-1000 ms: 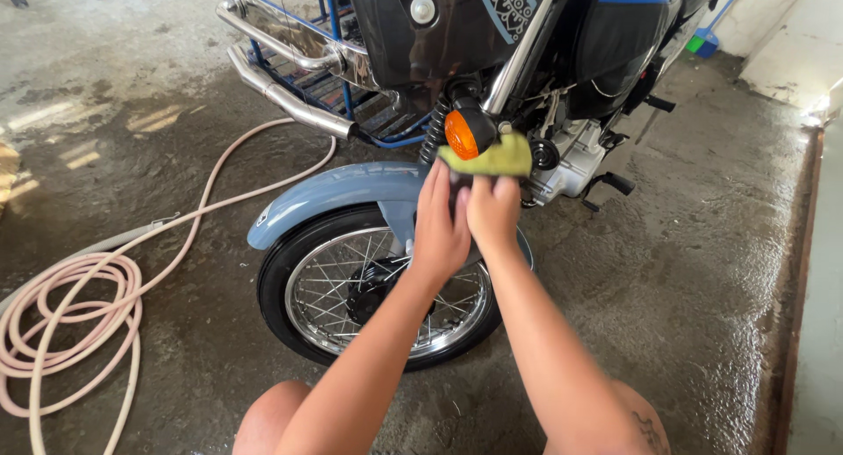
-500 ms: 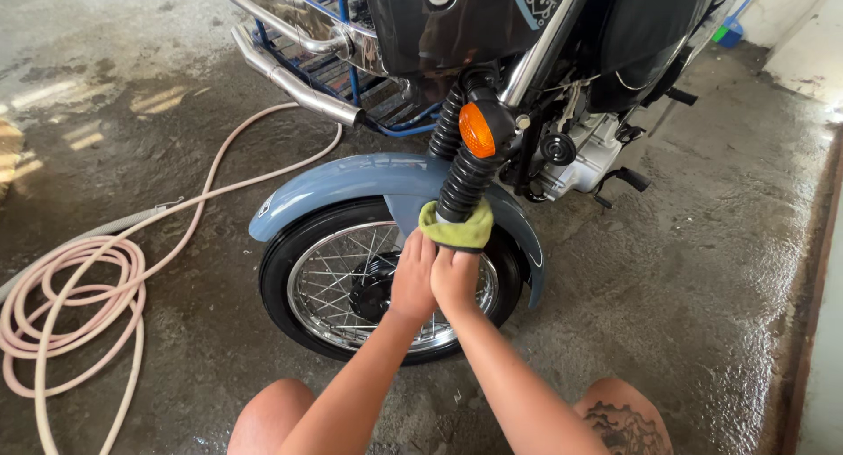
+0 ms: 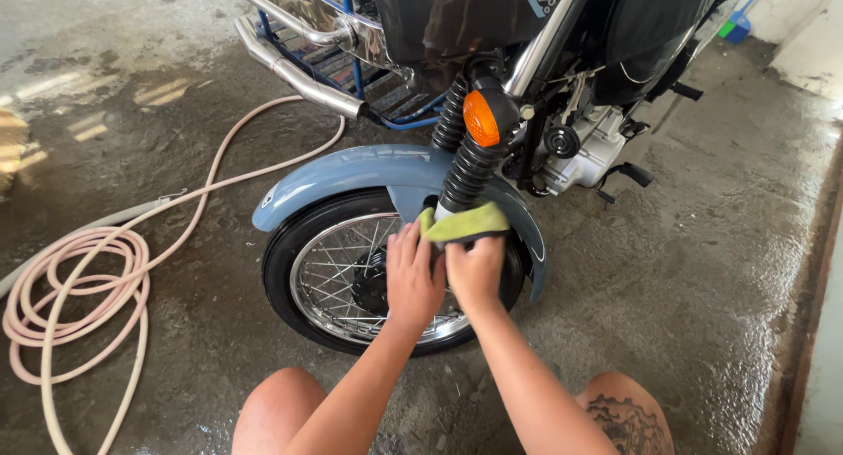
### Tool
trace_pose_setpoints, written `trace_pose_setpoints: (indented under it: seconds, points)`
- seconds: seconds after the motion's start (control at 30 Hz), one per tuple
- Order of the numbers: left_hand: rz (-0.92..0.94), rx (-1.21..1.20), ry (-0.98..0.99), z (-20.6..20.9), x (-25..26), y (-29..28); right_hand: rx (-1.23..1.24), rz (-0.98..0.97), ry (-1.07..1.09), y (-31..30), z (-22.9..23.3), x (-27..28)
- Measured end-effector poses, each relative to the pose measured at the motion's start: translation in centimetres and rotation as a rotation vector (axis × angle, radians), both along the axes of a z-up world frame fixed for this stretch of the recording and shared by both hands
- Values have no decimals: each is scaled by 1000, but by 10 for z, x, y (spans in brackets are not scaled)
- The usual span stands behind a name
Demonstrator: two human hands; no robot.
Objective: The person wipes a motorcycle and its sidecar using a cloth.
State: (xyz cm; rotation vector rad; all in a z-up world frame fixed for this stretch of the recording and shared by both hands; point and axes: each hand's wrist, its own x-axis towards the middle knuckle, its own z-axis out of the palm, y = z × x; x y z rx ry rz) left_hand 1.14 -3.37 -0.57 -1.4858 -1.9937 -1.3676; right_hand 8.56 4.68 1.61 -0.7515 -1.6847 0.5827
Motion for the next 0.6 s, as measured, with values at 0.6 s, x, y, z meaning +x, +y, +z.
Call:
trace_pose_setpoints:
  seconds: [0.6]
  points:
    - [-166, 196, -173, 51, 18, 57, -257, -18, -66, 79, 57, 16]
